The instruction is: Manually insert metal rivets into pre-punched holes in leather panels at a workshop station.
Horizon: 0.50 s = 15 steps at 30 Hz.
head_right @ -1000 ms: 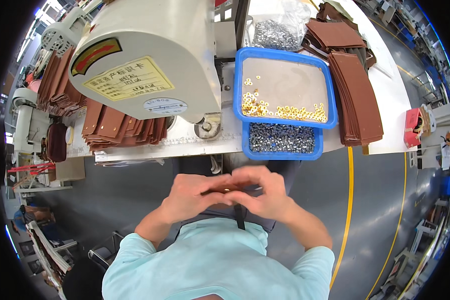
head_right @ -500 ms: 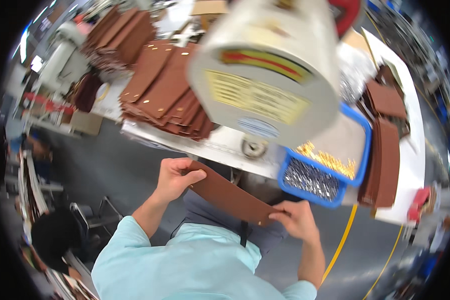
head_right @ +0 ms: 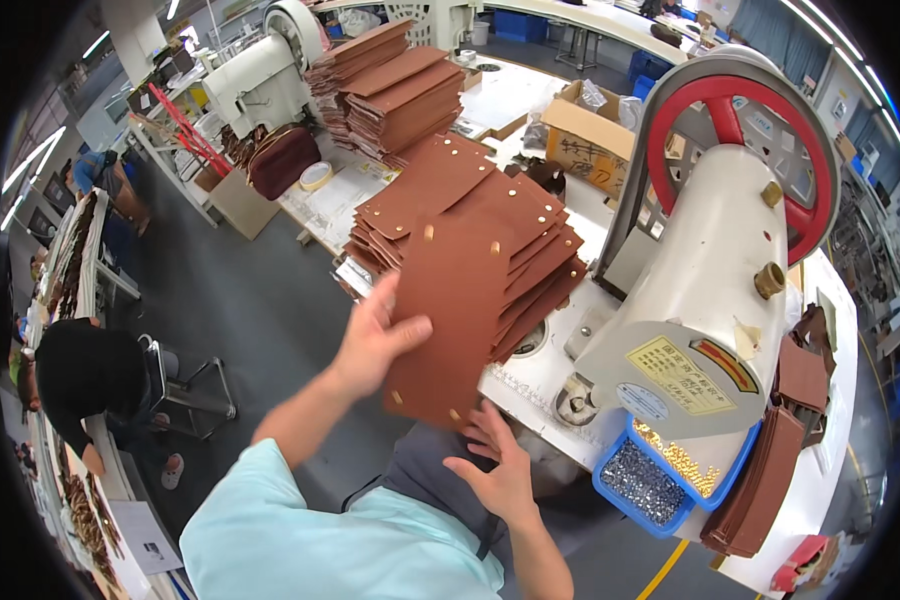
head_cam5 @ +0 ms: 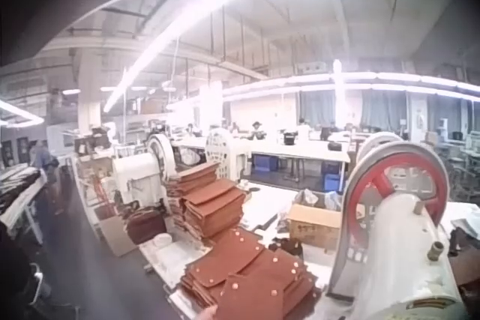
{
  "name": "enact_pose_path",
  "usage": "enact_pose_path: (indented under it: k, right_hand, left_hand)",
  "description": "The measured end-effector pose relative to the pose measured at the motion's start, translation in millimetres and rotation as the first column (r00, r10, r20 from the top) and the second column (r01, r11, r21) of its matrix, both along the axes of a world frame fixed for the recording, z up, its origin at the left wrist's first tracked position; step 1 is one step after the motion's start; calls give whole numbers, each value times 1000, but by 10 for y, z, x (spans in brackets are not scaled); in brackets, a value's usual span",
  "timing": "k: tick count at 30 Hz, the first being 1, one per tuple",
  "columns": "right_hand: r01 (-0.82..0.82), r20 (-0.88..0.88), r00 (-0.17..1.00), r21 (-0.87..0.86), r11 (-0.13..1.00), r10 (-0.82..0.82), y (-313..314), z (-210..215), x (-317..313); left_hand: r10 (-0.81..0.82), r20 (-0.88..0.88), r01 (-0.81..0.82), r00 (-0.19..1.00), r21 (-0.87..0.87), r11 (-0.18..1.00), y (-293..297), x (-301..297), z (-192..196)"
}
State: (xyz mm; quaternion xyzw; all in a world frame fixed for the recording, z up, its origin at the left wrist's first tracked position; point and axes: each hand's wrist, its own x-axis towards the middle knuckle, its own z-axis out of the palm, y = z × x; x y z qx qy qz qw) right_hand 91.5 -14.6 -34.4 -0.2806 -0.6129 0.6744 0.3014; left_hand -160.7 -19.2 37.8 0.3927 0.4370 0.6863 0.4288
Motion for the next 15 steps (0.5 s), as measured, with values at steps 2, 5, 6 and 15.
enact_pose_path:
  k: [2,5,6,15]
  right_hand:
    - [-60,84,994,-116,991,70,4,-185,176]
    - [-18,28,999,-391,920,31,-44,-309,409]
    - [21,47,999,-382,924,-3,-83,-329,475]
    - [543,334,803,-67,837,-494,-588,54,1981]
  left_hand:
    - [-29,-43,30,999,26,999,393,-370,280]
    - [-183,-14,183,983,-5,983,1024,-823,644]
    - [-203,-33,200,979,-77,977,1208,-960,647]
    - [196,-550,-219,812,24,975,1411,-617,11]
